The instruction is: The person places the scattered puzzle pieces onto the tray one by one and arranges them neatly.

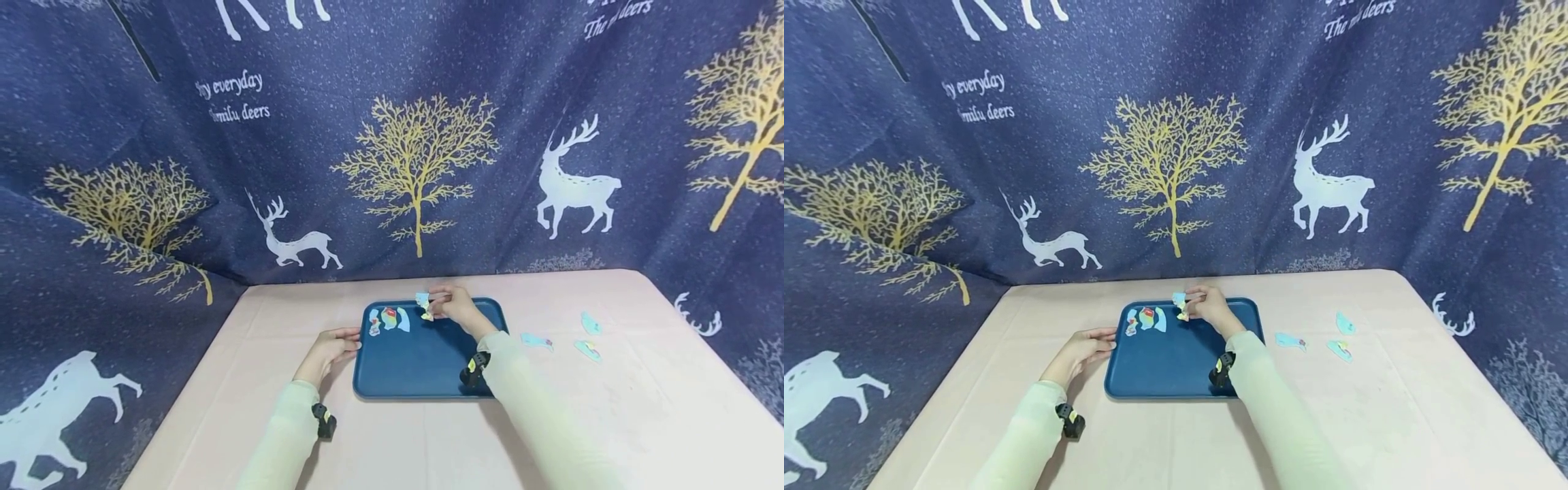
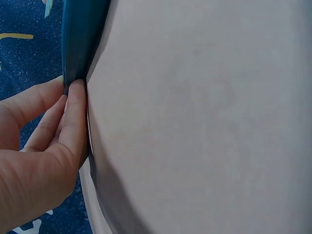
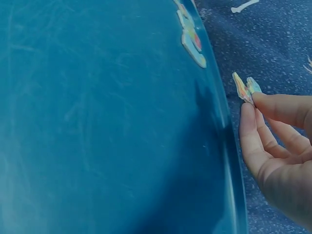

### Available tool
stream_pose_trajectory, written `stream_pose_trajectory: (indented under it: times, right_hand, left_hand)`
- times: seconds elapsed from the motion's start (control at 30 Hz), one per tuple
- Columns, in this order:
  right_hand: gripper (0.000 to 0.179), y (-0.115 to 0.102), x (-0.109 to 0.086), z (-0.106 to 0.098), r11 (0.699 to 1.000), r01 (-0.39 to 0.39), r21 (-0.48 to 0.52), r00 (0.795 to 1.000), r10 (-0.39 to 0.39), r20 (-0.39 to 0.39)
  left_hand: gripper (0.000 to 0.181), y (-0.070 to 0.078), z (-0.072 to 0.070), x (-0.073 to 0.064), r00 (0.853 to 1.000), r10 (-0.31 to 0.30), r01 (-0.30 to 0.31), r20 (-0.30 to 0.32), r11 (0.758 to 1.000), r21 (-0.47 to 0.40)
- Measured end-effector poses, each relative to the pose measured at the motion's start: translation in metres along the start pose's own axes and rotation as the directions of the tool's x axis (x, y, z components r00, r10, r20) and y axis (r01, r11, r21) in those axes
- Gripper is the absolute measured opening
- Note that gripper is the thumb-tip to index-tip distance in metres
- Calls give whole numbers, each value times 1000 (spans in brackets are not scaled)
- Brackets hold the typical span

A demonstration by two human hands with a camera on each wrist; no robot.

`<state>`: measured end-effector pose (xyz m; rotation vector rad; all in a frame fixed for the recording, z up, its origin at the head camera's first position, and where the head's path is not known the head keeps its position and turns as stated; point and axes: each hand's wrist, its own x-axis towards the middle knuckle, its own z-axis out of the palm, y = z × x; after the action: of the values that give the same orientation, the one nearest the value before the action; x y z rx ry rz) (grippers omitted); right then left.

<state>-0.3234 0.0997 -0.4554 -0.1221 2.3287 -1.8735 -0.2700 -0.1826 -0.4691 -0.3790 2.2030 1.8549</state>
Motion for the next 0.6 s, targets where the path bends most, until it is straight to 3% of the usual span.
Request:
stream_pose_trajectory:
  times: [0.37,0.6]
  right_hand:
    - [37,14,2,15,999,-44,0,999,44,-7]
    - [39,8,2,24,996,-53,-68,998,50,-40]
  left_hand:
    - [45,-1,0,0,1000,4,-4,-1,1000,-6]
    - [45,0,0,0,1000,5,-5,-4,1000,-6]
